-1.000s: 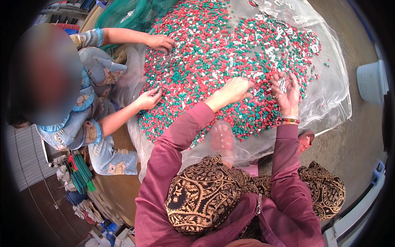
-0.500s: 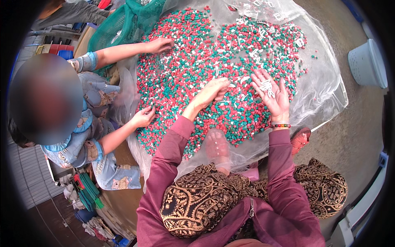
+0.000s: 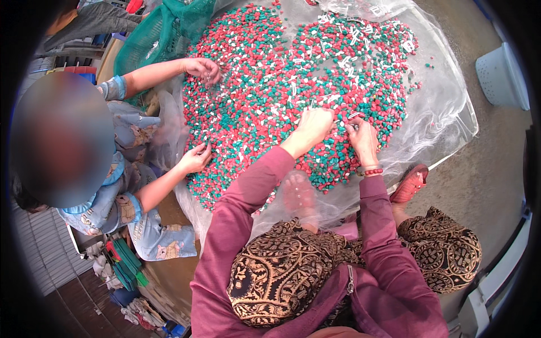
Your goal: The person sits on the floor and sorts red, green, and white plastic pellets by hand, picking them from a large pile on a plastic sheet and placing them into a green basket. Another person works alongside, also sorting the pellets.
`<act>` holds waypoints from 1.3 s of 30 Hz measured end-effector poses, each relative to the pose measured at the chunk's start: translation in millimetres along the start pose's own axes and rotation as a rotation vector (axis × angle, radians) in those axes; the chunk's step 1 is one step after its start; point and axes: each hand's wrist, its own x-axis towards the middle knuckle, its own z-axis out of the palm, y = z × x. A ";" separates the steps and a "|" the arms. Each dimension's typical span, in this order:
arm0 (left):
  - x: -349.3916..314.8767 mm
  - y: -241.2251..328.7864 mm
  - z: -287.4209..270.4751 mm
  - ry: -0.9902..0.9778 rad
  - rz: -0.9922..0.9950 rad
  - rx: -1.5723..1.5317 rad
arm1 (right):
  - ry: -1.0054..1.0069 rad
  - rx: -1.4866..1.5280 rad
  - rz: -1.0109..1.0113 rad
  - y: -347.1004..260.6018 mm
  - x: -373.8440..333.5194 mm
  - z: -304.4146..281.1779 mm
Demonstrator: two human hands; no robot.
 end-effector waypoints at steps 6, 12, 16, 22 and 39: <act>9.9 -39.4 -3.6 -0.068 -0.010 -0.057 | -0.151 0.869 0.060 3.7 16.1 -5.0; -40.2 -67.9 -75.2 -0.172 -0.139 -1.783 | -0.094 0.560 -0.108 10.2 36.1 -36.2; -59.9 -70.9 -87.1 -0.178 -0.127 -1.777 | -0.081 -0.012 -0.111 11.3 32.0 -13.1; -55.5 -61.4 -56.5 0.017 -0.044 -0.725 | -0.302 0.879 0.101 8.2 34.5 -22.2; -34.6 -44.9 -55.8 -0.251 -0.154 -1.692 | -0.506 1.537 0.075 -7.0 17.4 -84.7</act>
